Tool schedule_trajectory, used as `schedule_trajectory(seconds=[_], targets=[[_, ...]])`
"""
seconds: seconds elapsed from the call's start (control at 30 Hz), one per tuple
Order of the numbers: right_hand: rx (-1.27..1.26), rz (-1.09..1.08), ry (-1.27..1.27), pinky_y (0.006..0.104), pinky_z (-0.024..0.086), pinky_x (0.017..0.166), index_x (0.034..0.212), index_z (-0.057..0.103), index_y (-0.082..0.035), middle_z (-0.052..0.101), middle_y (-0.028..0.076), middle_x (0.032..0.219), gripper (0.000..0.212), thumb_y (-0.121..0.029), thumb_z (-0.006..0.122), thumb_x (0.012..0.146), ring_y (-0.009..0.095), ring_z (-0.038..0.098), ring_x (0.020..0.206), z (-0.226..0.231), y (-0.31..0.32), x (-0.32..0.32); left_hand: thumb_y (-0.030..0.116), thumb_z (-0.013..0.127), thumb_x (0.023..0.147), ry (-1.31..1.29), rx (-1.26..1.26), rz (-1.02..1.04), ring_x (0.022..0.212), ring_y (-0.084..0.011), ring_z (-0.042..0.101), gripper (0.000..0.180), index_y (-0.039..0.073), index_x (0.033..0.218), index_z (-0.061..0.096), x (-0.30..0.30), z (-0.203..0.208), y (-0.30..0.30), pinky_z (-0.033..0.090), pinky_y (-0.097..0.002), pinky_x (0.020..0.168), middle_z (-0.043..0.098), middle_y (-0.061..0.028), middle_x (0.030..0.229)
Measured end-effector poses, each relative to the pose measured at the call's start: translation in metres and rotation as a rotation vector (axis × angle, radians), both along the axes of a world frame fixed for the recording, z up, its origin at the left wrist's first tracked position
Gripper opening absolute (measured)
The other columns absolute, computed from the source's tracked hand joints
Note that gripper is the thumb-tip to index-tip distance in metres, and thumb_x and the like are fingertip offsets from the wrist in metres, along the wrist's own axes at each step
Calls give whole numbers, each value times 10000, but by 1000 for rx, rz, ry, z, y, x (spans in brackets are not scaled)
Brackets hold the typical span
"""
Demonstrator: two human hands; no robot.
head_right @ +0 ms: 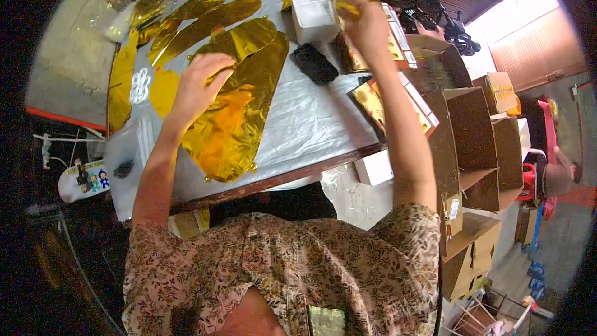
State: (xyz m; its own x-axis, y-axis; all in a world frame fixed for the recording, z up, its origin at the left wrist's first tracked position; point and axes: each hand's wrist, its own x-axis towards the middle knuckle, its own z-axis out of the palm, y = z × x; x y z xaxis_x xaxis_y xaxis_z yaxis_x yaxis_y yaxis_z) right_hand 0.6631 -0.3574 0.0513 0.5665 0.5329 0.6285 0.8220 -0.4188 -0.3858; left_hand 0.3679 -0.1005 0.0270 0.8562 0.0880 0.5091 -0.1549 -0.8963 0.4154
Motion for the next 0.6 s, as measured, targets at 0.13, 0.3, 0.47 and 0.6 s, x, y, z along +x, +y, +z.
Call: schedule_trajectory(seconds=[0.13, 0.3, 0.47, 0.6], targets=[[-243, -246, 158, 359, 566, 883, 1224, 719, -37, 760, 170, 1122, 318, -145, 669, 929, 286, 746, 1034, -3, -62, 93, 146, 697, 892, -208, 161, -215, 1015, -276, 635, 121, 65, 964, 750, 112, 34, -52, 502, -407, 898, 712, -63, 1026], [-99, -154, 306, 376, 485, 1021, 1152, 762, -44, 761, 167, 1120, 247, -140, 675, 942, 293, 717, 1036, 3, -75, 84, 139, 664, 809, -243, 504, -216, 999, -241, 628, 100, 110, 802, 759, 228, 29, -105, 487, -414, 849, 691, -39, 955], [-166, -210, 292, 388, 472, 1035, 1211, 734, -48, 754, 175, 1136, 294, -126, 709, 929, 306, 703, 1060, 3, -109, 86, 119, 666, 773, -73, 714, -194, 984, -244, 622, 92, 104, 745, 753, 280, 11, -120, 484, -400, 818, 687, -57, 947], [-176, -140, 382, 371, 487, 1037, 1292, 688, -73, 730, 163, 1213, 359, -85, 680, 934, 300, 670, 1185, 0, -120, 96, 105, 658, 781, -35, 621, -183, 1025, -249, 604, 86, 87, 773, 742, 301, 7, -112, 487, -392, 871, 669, -45, 938]])
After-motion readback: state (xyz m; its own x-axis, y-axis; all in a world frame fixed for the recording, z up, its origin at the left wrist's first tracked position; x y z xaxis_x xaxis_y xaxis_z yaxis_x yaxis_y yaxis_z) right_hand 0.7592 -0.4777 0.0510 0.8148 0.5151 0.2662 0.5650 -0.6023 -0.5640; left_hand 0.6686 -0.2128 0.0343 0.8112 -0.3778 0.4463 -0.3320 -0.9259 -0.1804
